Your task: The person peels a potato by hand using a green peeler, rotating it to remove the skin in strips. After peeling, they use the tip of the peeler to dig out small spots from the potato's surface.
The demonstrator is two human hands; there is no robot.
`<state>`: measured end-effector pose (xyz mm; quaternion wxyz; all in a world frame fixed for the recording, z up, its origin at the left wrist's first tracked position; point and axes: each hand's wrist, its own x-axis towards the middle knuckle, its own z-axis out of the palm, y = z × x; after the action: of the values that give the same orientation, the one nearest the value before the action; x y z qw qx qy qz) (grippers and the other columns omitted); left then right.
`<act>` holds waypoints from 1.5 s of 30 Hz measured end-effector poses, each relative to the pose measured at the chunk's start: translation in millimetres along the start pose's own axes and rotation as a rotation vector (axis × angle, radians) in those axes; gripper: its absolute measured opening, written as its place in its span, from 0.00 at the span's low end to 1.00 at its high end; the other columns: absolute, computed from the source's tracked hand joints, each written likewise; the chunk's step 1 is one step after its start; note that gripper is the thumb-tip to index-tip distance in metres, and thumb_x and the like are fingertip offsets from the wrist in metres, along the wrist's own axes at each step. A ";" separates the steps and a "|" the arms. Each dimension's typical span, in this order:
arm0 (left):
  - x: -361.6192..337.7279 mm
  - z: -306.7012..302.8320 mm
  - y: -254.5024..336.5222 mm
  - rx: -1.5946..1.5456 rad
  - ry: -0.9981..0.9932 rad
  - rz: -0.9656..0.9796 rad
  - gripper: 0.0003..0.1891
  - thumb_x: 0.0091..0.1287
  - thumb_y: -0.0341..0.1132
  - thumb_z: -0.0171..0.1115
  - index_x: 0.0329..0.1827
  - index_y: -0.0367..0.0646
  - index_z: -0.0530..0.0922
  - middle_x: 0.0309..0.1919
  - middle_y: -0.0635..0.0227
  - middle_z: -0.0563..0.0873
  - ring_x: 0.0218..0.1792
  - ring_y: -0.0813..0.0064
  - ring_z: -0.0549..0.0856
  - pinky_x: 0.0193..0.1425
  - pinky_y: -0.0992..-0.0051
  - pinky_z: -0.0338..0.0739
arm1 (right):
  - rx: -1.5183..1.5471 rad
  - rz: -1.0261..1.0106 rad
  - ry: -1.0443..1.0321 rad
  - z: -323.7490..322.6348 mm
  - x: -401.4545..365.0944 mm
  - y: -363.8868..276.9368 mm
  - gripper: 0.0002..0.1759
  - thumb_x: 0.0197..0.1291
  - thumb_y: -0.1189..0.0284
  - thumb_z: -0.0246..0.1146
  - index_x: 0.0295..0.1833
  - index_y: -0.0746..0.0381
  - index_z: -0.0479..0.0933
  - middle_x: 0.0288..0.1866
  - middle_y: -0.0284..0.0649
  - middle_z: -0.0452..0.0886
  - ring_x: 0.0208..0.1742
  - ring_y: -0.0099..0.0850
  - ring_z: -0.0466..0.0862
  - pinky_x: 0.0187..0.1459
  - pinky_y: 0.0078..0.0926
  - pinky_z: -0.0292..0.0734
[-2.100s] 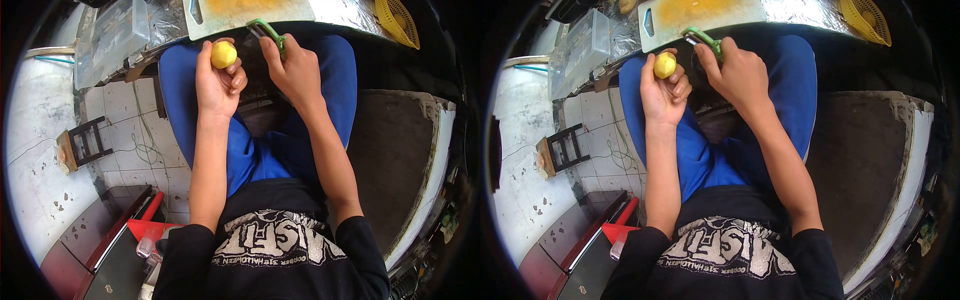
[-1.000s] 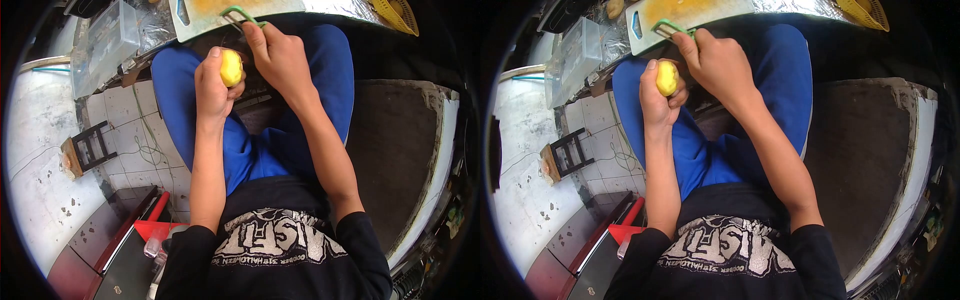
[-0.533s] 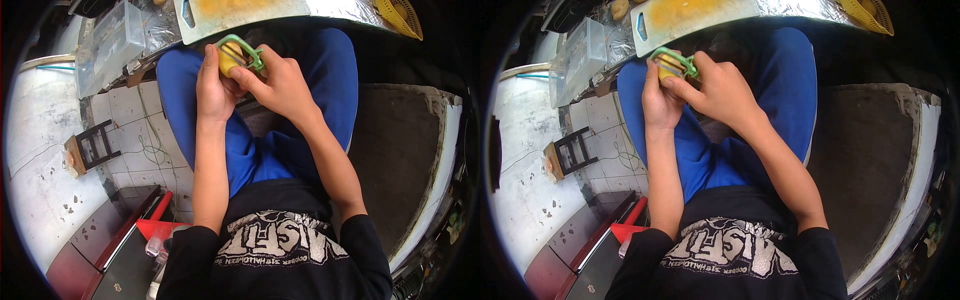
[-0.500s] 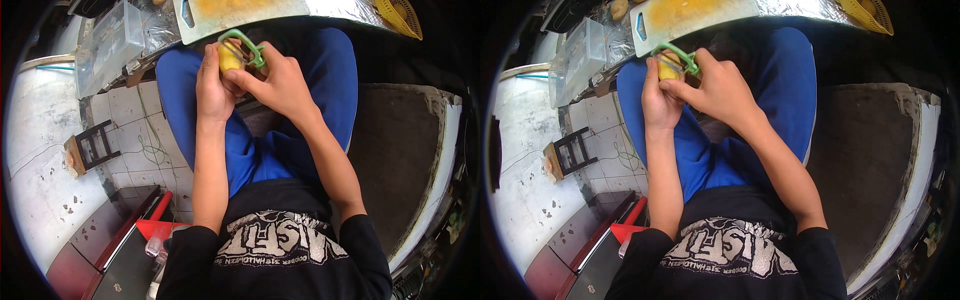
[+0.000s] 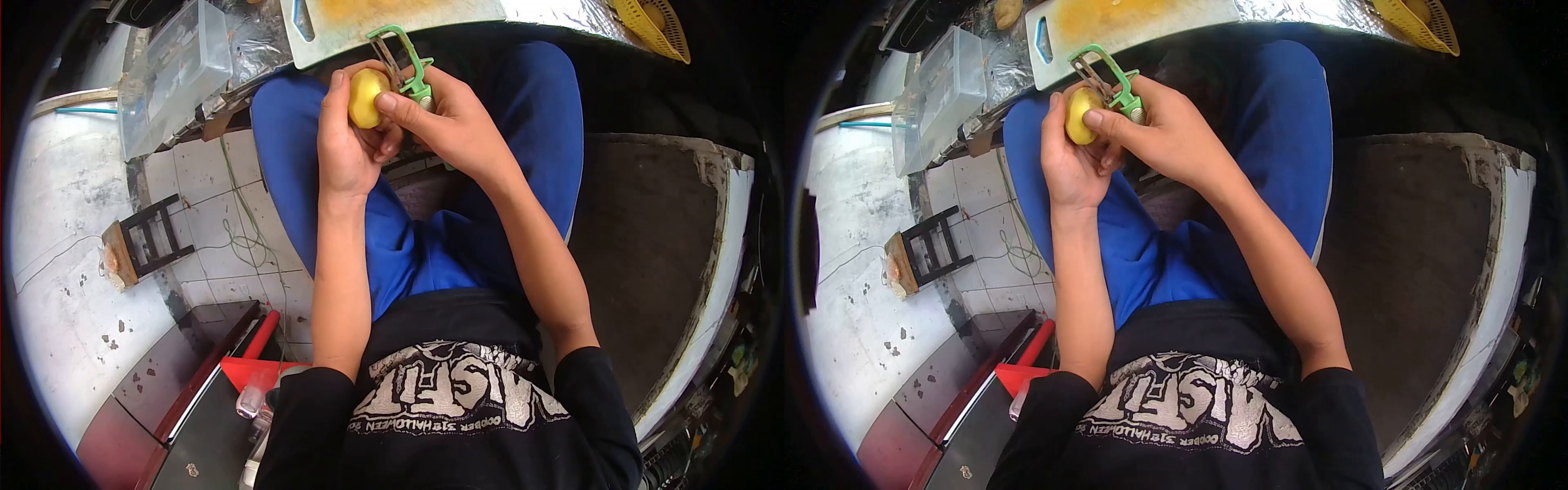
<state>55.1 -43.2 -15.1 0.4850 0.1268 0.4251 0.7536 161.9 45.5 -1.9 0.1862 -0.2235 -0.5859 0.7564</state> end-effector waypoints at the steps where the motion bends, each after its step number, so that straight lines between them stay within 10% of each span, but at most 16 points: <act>1: -0.2 0.9 0.2 0.038 0.029 0.001 0.23 0.77 0.50 0.37 0.50 0.41 0.74 0.27 0.69 0.77 0.14 0.81 0.69 0.14 0.84 0.62 | -0.019 -0.005 -0.002 -0.7 1.0 1.8 0.17 0.66 0.64 0.64 0.49 0.68 0.76 0.30 0.37 0.83 0.27 0.21 0.84 0.30 0.17 0.78; 5: 1.1 -1.6 -0.1 0.027 -0.007 0.002 0.24 0.77 0.51 0.36 0.51 0.40 0.74 0.23 0.70 0.73 0.14 0.81 0.68 0.14 0.83 0.60 | 0.099 0.038 0.008 -5.2 1.6 0.4 0.18 0.65 0.63 0.65 0.50 0.67 0.76 0.30 0.35 0.83 0.26 0.22 0.83 0.27 0.19 0.75; 11: 7.0 -19.8 -1.3 -0.271 -0.077 -0.134 0.22 0.73 0.49 0.40 0.50 0.39 0.74 0.20 0.70 0.69 0.13 0.80 0.63 0.15 0.80 0.56 | -1.013 -0.136 0.353 -27.4 10.3 8.3 0.21 0.58 0.62 0.70 0.46 0.68 0.76 0.25 0.49 0.82 0.26 0.43 0.85 0.29 0.38 0.76; 19: 8.0 -15.0 -3.0 -0.182 0.191 -0.233 0.20 0.71 0.48 0.38 0.41 0.44 0.75 0.17 0.74 0.69 0.12 0.82 0.61 0.15 0.81 0.53 | -1.019 -0.523 0.220 -5.4 2.3 12.2 0.21 0.68 0.55 0.57 0.32 0.62 0.72 0.17 0.48 0.77 0.20 0.48 0.80 0.21 0.43 0.74; 37: 5.0 -12.0 -9.7 0.001 0.188 -0.200 0.23 0.74 0.58 0.44 0.42 0.49 0.79 0.27 0.76 0.82 0.21 0.83 0.80 0.18 0.85 0.71 | -1.231 -0.462 0.288 14.9 6.8 19.3 0.25 0.69 0.51 0.54 0.26 0.60 0.70 0.12 0.43 0.76 0.13 0.44 0.79 0.15 0.38 0.74; 45: 0.5 -1.6 3.1 -0.036 0.172 -0.127 0.20 0.74 0.49 0.40 0.31 0.46 0.72 0.16 0.77 0.66 0.10 0.87 0.60 0.12 0.85 0.52 | -1.171 -0.434 0.316 9.3 13.6 19.2 0.23 0.70 0.55 0.55 0.28 0.62 0.68 0.14 0.47 0.73 0.17 0.48 0.77 0.18 0.42 0.71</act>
<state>52.0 -44.2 -13.8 0.4956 0.0258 0.4586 0.7372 145.0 40.7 -20.1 0.2662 -0.2734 -0.8991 0.2146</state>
